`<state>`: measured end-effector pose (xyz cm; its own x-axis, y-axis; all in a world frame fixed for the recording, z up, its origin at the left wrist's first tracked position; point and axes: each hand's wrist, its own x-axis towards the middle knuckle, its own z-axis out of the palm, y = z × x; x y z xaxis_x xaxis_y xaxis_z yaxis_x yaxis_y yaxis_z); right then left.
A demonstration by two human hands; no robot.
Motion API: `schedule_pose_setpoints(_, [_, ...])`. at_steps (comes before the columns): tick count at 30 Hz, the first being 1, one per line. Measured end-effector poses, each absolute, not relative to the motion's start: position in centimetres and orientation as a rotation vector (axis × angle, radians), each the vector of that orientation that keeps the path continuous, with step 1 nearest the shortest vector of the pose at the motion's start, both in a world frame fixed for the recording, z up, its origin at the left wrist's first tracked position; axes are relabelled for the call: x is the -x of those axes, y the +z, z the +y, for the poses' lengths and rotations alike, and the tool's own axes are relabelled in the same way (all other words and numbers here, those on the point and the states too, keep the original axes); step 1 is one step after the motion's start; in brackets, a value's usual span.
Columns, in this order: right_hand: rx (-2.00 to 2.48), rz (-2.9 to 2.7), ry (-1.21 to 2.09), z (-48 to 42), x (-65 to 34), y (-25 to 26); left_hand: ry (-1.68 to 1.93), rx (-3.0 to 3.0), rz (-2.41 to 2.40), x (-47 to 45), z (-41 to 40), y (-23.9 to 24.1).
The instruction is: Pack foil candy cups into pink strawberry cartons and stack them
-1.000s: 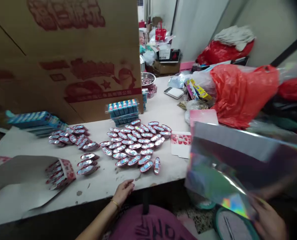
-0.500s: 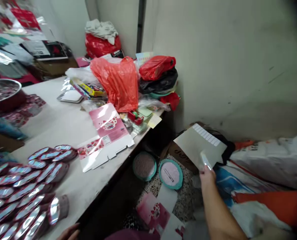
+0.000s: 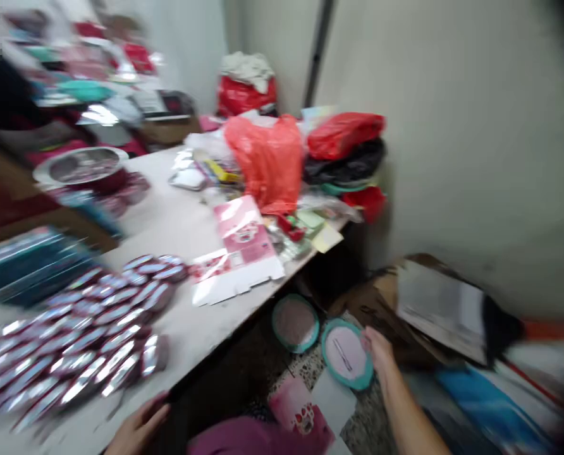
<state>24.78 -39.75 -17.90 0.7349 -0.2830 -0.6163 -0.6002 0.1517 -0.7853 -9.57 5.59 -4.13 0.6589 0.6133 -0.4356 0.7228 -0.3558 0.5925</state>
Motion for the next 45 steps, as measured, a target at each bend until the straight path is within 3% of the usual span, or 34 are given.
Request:
schedule_pose_setpoints(4, [1.605,0.150,0.849,-23.2,-16.3,-16.7,-0.037,-1.962,1.053,14.4,5.2,-3.0])
schedule_pose_setpoints(7, [1.609,-0.680,1.119,-10.7,-8.5,-12.0,0.114,-1.864,1.245,20.1,7.1,-2.8])
schedule_pose_setpoints(10, [1.473,-1.391,0.940,-0.7,0.1,-5.9,0.346,-1.692,1.427,27.8,8.7,-3.6])
schedule_pose_setpoints(14, [1.368,-1.885,0.421,10.2,11.1,-0.3,0.548,-1.440,1.545,38.5,11.6,-5.2])
schedule_pose_setpoints(18, [1.502,-2.172,0.141,21.1,21.4,1.3,0.717,-1.363,1.570,48.2,16.6,-5.7])
schedule_pose_setpoints(22, [1.786,-2.348,0.140,30.2,28.1,0.8,0.795,-1.325,1.586,55.6,21.1,-4.7])
schedule_pose_setpoints(28, [1.797,-2.711,0.052,34.7,28.9,-0.8,0.871,-1.211,1.601,62.0,24.2,-4.6])
schedule_pose_setpoints(36, [1.676,-2.858,-0.070,35.8,29.1,0.0,0.808,-1.140,1.603,63.5,23.9,-5.7])
schedule_pose_setpoints(42, [1.771,-2.637,-0.046,34.4,27.9,0.7,0.806,-1.133,1.635,63.4,22.8,-6.0])
schedule_pose_setpoints(45, [1.598,-2.514,-0.058,33.5,28.8,3.2,0.839,-1.184,1.733,63.4,23.1,-5.6])
